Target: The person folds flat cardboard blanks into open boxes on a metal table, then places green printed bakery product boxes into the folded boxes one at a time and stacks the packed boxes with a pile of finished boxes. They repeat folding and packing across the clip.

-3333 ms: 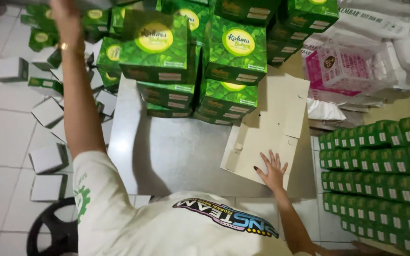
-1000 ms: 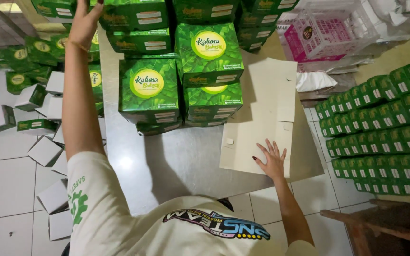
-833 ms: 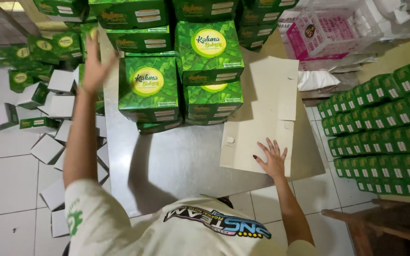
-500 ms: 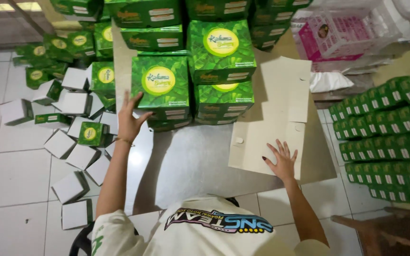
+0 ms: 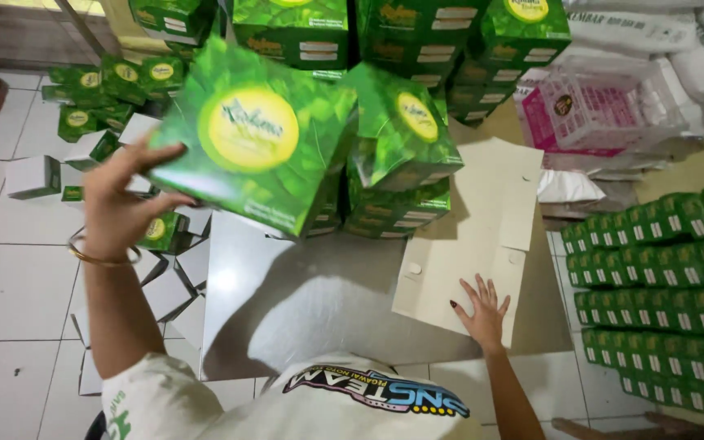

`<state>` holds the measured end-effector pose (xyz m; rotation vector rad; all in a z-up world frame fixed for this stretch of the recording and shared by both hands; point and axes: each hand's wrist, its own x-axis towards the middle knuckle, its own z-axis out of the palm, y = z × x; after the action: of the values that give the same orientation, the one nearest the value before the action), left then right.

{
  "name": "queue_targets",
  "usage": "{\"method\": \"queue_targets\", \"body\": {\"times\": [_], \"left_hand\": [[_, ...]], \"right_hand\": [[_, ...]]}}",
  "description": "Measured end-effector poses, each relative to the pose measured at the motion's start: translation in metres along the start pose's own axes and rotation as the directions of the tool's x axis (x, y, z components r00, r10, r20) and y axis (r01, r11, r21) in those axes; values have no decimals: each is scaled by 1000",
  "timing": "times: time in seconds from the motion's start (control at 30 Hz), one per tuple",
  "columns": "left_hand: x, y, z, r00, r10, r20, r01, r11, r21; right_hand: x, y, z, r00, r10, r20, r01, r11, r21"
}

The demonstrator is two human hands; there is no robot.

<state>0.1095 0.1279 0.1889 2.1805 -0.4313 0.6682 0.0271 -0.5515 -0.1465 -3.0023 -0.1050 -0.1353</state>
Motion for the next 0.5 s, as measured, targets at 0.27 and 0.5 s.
{"method": "queue_targets", "body": {"times": [0.27,0.5], "left_hand": [[108,-12,19,973,136,-189,-146,988,-41],[190,-88,97,926,197,-321,-164,978,128]], "right_hand": [[3,1,2,999,16,37,-17,1000,18],[8,9,10,997,56,61,-56,998,-6]]}}
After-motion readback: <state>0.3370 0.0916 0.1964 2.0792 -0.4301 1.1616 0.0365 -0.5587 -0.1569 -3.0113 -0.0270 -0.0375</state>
